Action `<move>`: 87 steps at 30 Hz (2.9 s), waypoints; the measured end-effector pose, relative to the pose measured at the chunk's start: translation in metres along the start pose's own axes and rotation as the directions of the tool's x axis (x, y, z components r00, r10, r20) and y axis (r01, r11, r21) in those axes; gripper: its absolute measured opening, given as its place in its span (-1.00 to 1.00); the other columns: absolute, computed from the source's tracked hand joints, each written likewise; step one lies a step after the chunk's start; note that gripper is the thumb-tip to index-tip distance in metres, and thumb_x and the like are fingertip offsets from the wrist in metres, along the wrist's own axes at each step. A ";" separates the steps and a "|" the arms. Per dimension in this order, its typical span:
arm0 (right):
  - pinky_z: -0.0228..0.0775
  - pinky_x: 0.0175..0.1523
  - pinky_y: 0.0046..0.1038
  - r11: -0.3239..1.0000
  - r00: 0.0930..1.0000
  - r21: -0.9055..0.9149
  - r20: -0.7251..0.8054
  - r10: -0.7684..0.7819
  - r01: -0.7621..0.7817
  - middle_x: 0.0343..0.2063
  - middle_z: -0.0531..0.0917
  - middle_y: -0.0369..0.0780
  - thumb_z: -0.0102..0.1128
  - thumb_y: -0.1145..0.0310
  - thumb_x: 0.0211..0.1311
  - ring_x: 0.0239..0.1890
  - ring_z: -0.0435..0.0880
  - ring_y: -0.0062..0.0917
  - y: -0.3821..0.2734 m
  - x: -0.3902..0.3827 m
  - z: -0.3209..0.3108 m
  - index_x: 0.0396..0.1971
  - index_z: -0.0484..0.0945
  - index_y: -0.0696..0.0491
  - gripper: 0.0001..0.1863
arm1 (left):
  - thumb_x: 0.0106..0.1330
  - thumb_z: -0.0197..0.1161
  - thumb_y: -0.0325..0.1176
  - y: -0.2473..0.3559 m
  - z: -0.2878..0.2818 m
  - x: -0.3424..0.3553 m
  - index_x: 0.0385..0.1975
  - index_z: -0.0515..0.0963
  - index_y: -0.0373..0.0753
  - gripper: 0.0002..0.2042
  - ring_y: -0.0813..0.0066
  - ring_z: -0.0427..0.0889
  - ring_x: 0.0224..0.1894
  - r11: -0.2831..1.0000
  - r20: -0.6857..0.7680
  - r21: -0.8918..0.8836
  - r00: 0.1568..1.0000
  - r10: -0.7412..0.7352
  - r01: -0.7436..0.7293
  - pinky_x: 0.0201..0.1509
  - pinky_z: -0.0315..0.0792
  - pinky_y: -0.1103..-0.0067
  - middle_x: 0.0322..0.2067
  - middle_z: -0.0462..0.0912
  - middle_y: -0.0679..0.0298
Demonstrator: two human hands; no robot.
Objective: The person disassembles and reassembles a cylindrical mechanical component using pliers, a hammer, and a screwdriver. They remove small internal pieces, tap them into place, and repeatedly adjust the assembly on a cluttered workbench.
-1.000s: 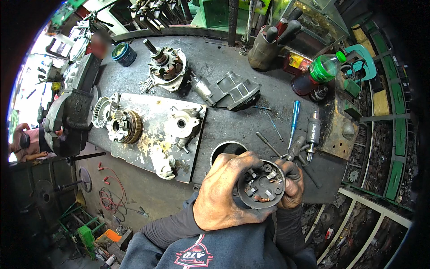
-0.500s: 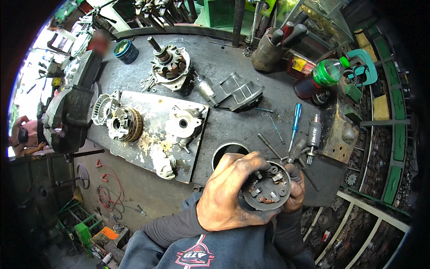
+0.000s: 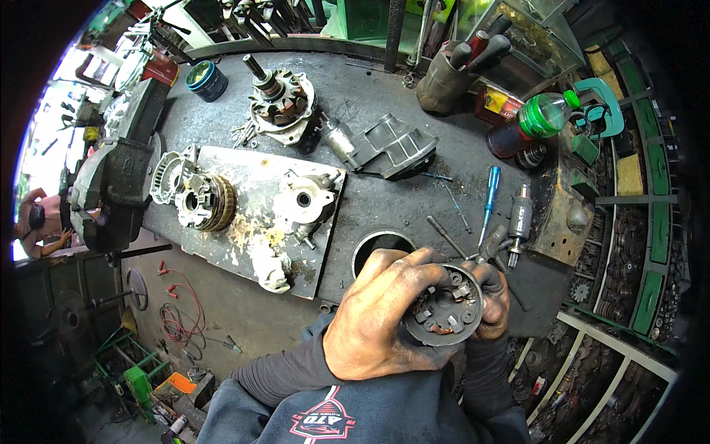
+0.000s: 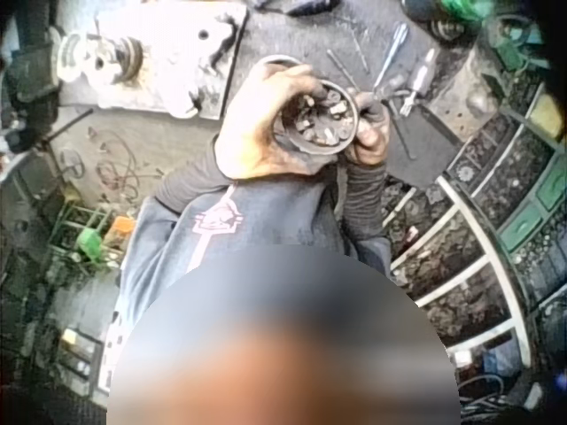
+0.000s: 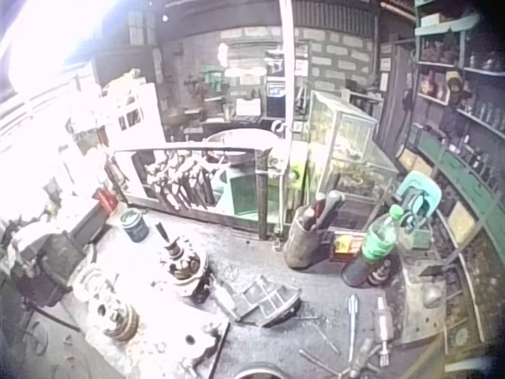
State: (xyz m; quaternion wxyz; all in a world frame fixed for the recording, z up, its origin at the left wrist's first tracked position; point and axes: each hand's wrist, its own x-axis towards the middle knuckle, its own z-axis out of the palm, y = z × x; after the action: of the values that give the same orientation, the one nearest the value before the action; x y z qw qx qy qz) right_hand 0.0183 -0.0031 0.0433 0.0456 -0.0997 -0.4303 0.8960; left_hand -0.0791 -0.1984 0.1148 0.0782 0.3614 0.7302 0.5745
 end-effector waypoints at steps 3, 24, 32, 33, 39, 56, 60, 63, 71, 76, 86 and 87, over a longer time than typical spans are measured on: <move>0.57 -0.15 -0.44 0.992 0.995 -0.099 -0.060 -0.082 0.076 -0.32 0.68 -0.16 0.53 0.12 0.07 -0.28 0.65 -0.52 0.001 -0.002 0.004 -0.39 0.57 0.14 -0.60 | -0.36 0.72 -0.34 0.001 0.001 0.001 0.06 0.53 -0.30 -0.19 0.01 0.61 -0.01 1.000 -0.011 0.007 1.000 -0.029 0.029 0.11 0.51 0.29 0.00 0.64 -0.02; 0.50 0.07 -0.37 0.714 0.940 -0.648 -0.340 0.039 -0.264 -0.20 0.69 -0.13 0.39 0.17 0.20 -0.14 0.64 -0.50 -0.021 0.023 -0.038 -0.08 0.66 0.21 -0.56 | -0.33 0.70 -0.26 -0.025 0.002 -0.006 -0.04 0.63 -0.31 -0.30 -0.03 0.62 0.03 0.966 -0.007 0.254 0.999 -0.049 0.049 0.15 0.47 0.25 0.00 0.66 -0.07; 0.42 0.29 -0.14 -0.219 0.901 -0.902 -0.293 -0.319 -0.371 0.11 0.57 0.24 0.51 0.13 0.13 0.19 0.58 0.04 -0.016 0.148 -0.170 0.47 0.14 0.15 0.00 | -0.28 0.64 -0.25 -0.065 0.031 -0.021 -0.03 0.67 -0.18 -0.35 -0.06 0.53 0.09 0.939 -0.014 0.330 0.995 -0.094 0.094 0.19 0.47 0.21 0.12 0.58 -0.09; 0.47 0.23 -0.12 -0.256 0.897 -0.892 -0.277 -0.344 -0.373 0.03 0.62 0.26 0.51 0.17 0.12 0.11 0.64 0.06 -0.012 0.157 -0.173 0.48 0.13 0.14 0.00 | -0.29 0.64 -0.25 -0.065 0.031 -0.023 -0.03 0.67 -0.19 -0.35 -0.06 0.53 0.09 0.936 -0.019 0.336 0.995 -0.102 0.102 0.19 0.47 0.20 0.12 0.58 -0.09; 0.51 0.16 -0.09 -0.167 0.905 -0.913 -0.315 -0.287 -0.371 -0.01 0.66 0.20 0.39 0.37 0.12 0.04 0.69 0.06 -0.032 0.152 -0.135 0.48 0.13 0.07 -0.08 | -0.28 0.64 -0.26 -0.066 0.017 -0.037 0.00 0.67 -0.18 -0.34 -0.07 0.52 0.08 0.890 -0.055 0.431 0.988 -0.142 0.151 0.16 0.47 0.19 0.13 0.56 -0.09; 0.55 -0.24 -0.40 0.262 0.648 -0.897 0.035 -0.760 0.356 -0.26 0.58 -0.04 0.35 0.30 0.24 -0.37 0.60 -0.44 -0.069 -0.013 0.058 0.37 0.13 0.04 -0.23 | -0.29 0.65 -0.27 -0.052 0.014 -0.054 -0.03 0.65 -0.21 -0.34 -0.13 0.57 0.08 0.884 -0.110 0.446 0.989 -0.102 0.141 0.15 0.47 0.17 0.09 0.55 -0.15; 0.61 -0.36 -0.41 0.183 0.696 -0.835 0.289 -0.658 0.520 -0.26 0.60 -0.01 0.41 0.39 0.21 -0.40 0.66 -0.42 -0.056 -0.023 0.067 0.30 0.22 0.04 -0.28 | -0.31 0.66 -0.29 -0.053 0.016 -0.064 -0.04 0.62 -0.24 -0.33 -0.12 0.55 0.05 0.876 -0.156 0.441 0.978 -0.141 0.197 0.11 0.46 0.19 0.03 0.52 -0.15; 0.61 -0.38 -0.39 0.141 0.773 -0.840 0.400 -0.492 0.525 -0.21 0.59 0.06 0.43 0.51 0.16 -0.36 0.69 -0.36 -0.052 -0.025 0.069 0.25 0.23 0.07 -0.30 | -0.35 0.67 -0.27 -0.052 0.018 -0.071 -0.03 0.60 -0.25 -0.29 -0.13 0.51 0.06 0.858 -0.203 0.435 0.958 -0.203 0.274 0.11 0.44 0.17 -0.03 0.48 -0.13; 0.68 -0.21 -0.39 0.139 0.799 -0.830 0.453 -0.395 0.540 -0.12 0.52 0.04 0.33 0.44 0.28 -0.22 0.65 -0.41 -0.039 -0.019 0.080 0.30 0.10 -0.04 -0.29 | -0.33 0.65 -0.22 -0.048 0.016 -0.081 0.01 0.55 -0.18 -0.27 -0.08 0.43 -0.01 0.835 -0.227 0.449 0.945 -0.236 0.317 0.04 0.43 0.18 -0.06 0.42 -0.11; 0.67 -0.23 -0.37 0.077 0.780 -0.813 0.520 -0.348 0.577 -0.12 0.53 0.07 0.35 0.49 0.26 -0.25 0.65 -0.41 -0.031 -0.018 0.082 0.30 0.11 -0.03 -0.29 | -0.33 0.65 -0.22 -0.046 0.019 -0.088 -0.08 0.52 -0.24 -0.31 -0.11 0.43 0.01 0.825 -0.263 0.426 0.924 -0.279 0.371 0.09 0.39 0.13 -0.07 0.44 -0.08; 0.62 -0.24 -0.37 0.022 0.696 -0.741 0.620 -0.361 0.672 -0.15 0.57 0.03 0.38 0.54 0.22 -0.26 0.65 -0.39 -0.014 -0.009 0.084 0.26 0.22 0.06 -0.33 | -0.15 0.55 -0.28 -0.045 0.008 -0.082 0.18 0.52 -0.24 -0.26 -0.06 0.44 0.26 0.900 -0.118 0.391 0.980 -0.159 0.193 0.34 0.30 0.15 0.14 0.50 -0.01; 0.62 -0.23 -0.37 0.018 0.698 -0.745 0.617 -0.363 0.667 -0.15 0.58 0.03 0.38 0.54 0.22 -0.26 0.65 -0.39 -0.014 -0.008 0.085 0.25 0.23 0.06 -0.34 | -0.15 0.54 -0.29 -0.047 0.006 -0.081 0.17 0.54 -0.25 -0.27 -0.03 0.46 0.27 0.897 -0.077 0.406 0.984 -0.159 0.177 0.36 0.32 0.17 0.13 0.54 0.01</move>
State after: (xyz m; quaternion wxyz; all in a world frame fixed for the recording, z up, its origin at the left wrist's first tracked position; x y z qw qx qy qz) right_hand 0.0075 -0.0602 0.1069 0.2463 0.1748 -0.8795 0.3679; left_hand -0.0377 -0.2472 0.0468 0.0343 0.2934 0.8645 0.4067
